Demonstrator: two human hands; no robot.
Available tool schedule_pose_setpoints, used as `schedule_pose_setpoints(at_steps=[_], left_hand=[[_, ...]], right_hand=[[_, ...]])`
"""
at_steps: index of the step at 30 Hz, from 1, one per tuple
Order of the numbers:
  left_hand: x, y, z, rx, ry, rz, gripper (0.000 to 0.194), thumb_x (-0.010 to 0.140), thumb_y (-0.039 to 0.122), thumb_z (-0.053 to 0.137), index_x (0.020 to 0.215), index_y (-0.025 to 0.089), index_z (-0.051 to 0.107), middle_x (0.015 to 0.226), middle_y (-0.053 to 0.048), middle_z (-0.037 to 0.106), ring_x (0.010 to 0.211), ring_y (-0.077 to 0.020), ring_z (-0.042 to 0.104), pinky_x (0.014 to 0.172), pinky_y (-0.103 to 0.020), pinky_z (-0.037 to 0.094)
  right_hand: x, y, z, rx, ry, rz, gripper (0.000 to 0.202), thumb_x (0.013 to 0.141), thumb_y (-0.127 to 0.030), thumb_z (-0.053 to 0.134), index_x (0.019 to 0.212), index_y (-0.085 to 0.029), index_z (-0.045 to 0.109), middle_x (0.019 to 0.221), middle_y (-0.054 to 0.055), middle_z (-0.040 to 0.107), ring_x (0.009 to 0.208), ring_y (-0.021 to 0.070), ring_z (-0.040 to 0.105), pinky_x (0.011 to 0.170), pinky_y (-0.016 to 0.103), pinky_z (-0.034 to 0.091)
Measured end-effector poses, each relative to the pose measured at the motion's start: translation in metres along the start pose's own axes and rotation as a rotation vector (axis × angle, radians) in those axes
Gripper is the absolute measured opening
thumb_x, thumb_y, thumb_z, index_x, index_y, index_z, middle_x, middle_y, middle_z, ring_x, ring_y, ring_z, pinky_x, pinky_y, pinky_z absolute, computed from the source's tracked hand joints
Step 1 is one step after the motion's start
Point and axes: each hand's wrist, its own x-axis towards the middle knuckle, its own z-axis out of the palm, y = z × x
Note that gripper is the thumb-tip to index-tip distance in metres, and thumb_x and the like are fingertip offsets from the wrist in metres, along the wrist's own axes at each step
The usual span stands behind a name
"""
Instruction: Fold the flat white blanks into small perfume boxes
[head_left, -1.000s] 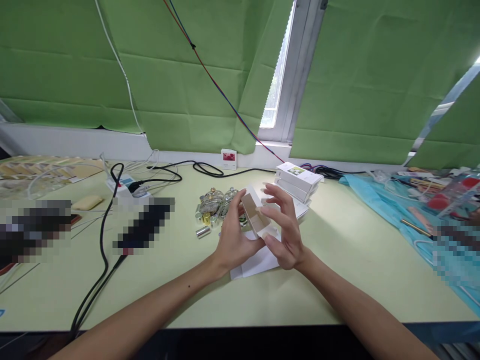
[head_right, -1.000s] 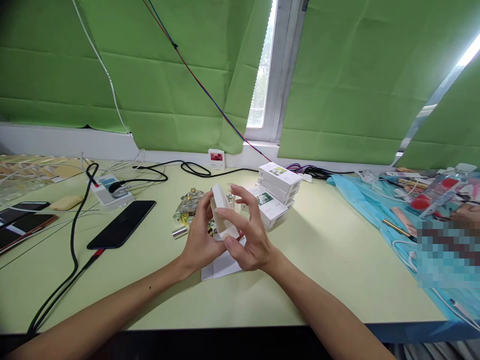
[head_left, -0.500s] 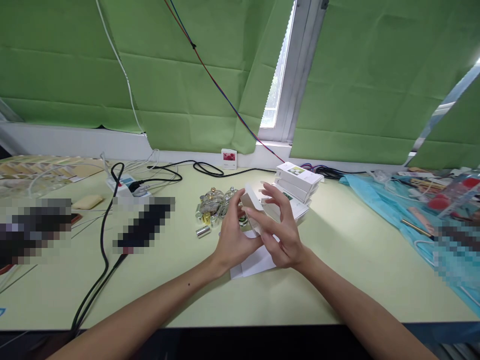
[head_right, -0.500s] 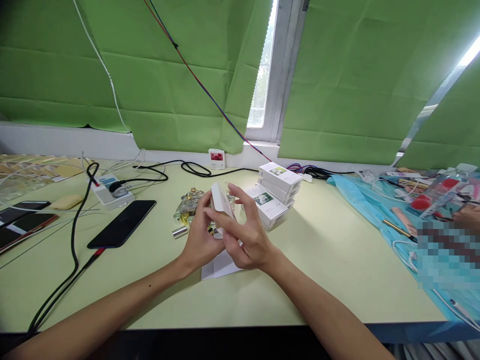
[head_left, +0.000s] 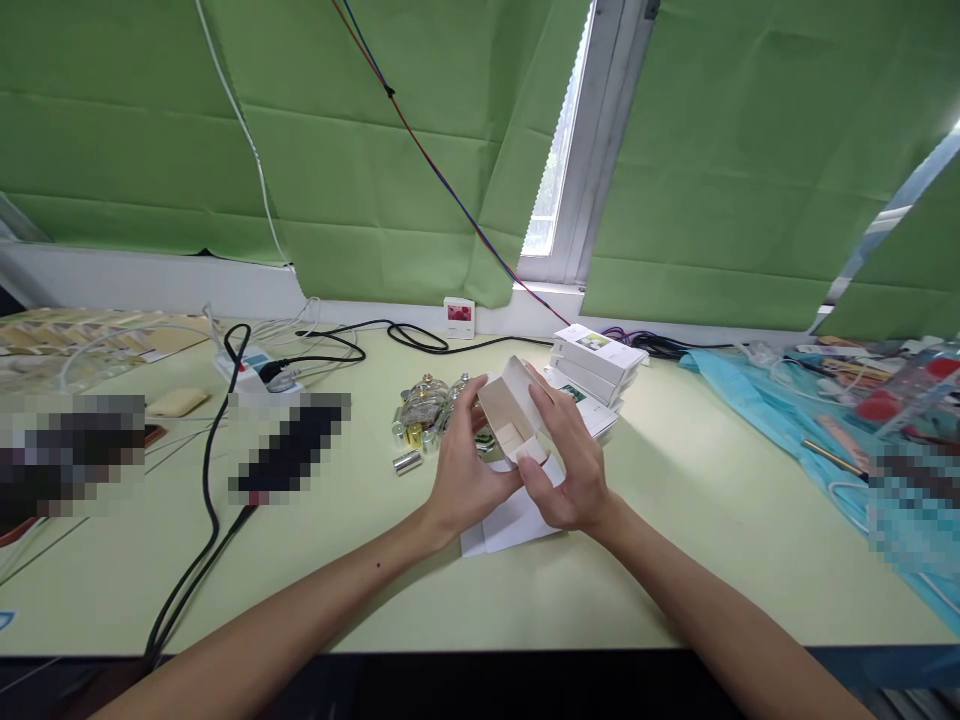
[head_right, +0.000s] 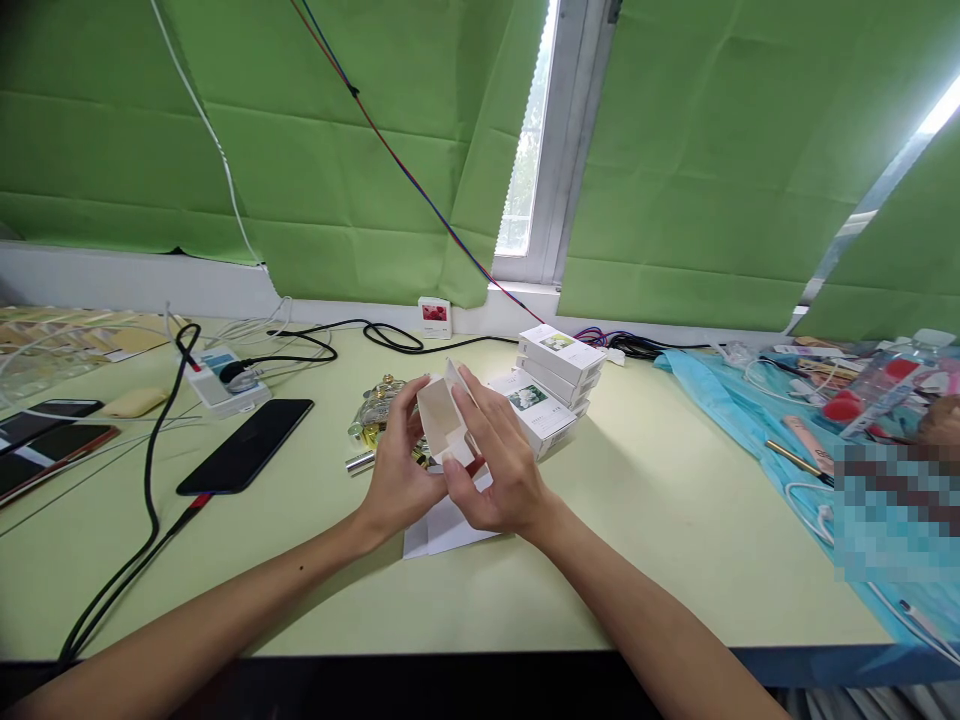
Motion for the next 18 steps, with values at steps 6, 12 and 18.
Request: schedule_pose_setpoints(at_steps=[6,12,18], left_hand=[[0.0005,-0.0015,-0.0002,0.009,0.029,0.016,0.103,0.059,0.031,0.093,0.144,0.03,0.035,0.136,-0.011,0.057,0.113,-0.0278,0.067,0.094,-0.046,0.06],[0.0008,-0.0006,-0.0002,0.019,0.05,0.007,0.102,0.06,0.031,0.093,0.144,0.03,0.036,0.137,-0.01,0.057,0.112,-0.0268,0.067,0.096,-0.046,0.059],[0.0009,-0.0008,-0.0005,-0.013,0.046,-0.027,0.105,0.058,0.03,0.094,0.144,0.031,0.034,0.137,-0.01,0.057,0.112,-0.0285,0.067,0.095,-0.046,0.06]], right_hand=[[-0.0041,0.0024,0.002,-0.051,0.046,0.038,0.08,0.092,-0.027,0.055,0.163,-0.022,0.021,0.156,0.017,0.048,0.132,0.0379,0.058,0.095,0.056,0.059],[-0.0035,-0.0001,0.0033,-0.04,0.07,0.087,0.079,0.092,-0.029,0.056,0.163,-0.019,0.023,0.136,0.018,0.064,0.104,0.0305,0.071,0.078,0.045,0.064],[-0.0045,-0.0021,0.0046,-0.054,0.068,0.106,0.077,0.092,-0.03,0.055,0.161,-0.014,0.024,0.104,0.013,0.072,0.079,0.024,0.071,0.065,0.039,0.063]])
